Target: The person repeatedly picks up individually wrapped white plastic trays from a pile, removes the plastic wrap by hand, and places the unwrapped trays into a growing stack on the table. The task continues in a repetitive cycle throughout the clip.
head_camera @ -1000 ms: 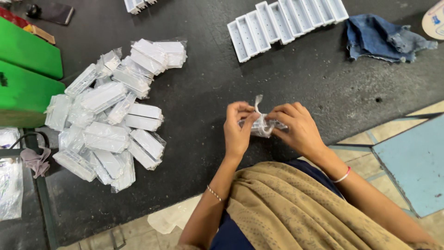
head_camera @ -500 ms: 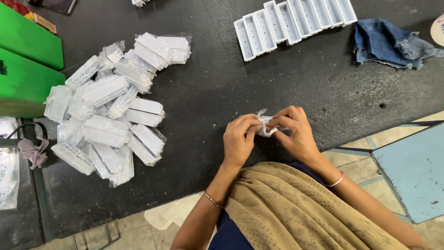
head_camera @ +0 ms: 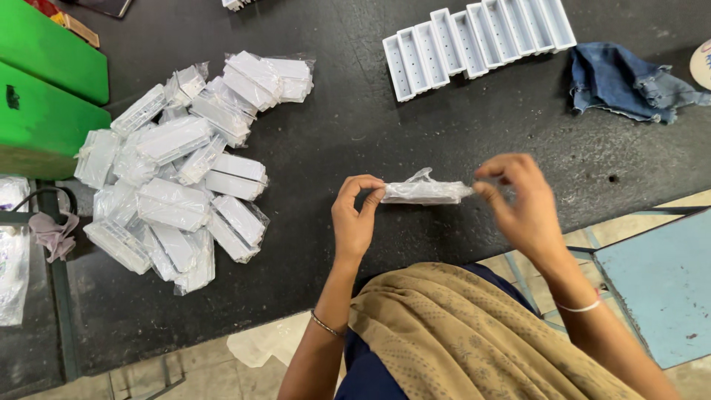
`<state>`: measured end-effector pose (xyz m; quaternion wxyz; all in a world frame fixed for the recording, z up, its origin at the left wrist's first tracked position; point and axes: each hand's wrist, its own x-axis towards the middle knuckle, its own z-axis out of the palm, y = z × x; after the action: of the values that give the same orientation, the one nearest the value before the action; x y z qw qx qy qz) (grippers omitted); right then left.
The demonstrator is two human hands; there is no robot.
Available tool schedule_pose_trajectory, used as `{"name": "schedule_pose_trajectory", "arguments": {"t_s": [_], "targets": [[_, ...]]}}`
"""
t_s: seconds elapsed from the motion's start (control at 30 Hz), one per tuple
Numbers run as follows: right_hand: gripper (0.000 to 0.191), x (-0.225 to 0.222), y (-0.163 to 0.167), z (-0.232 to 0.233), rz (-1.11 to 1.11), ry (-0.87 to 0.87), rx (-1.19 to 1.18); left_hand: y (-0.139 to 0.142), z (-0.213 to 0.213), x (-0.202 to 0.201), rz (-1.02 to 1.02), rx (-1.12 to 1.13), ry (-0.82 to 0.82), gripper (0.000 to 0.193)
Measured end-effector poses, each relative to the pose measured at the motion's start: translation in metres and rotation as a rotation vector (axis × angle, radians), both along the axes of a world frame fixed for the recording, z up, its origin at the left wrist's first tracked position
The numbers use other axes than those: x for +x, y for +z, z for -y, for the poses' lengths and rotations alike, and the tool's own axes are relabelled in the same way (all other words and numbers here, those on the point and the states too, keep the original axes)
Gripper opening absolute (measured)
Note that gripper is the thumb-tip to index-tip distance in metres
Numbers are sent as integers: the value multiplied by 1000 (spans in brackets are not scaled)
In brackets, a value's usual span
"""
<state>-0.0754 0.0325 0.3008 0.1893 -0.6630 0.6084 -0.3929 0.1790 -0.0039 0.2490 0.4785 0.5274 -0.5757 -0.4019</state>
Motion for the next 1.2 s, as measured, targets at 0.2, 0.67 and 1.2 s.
{"name": "schedule_pose_trajectory", "arguments": {"t_s": [0.2, 0.67, 1.2], "targets": [[20, 40, 26, 22, -50, 331, -27, -2, -2, -3, -97, -7, -17, 8], [42, 76, 13, 46, -364, 487, 232, -21, -2, -3, -197, -21, 31, 8], [76, 62, 28, 65, 269, 439, 660, -72, -10, 18, -864, 392, -93, 69]]}}
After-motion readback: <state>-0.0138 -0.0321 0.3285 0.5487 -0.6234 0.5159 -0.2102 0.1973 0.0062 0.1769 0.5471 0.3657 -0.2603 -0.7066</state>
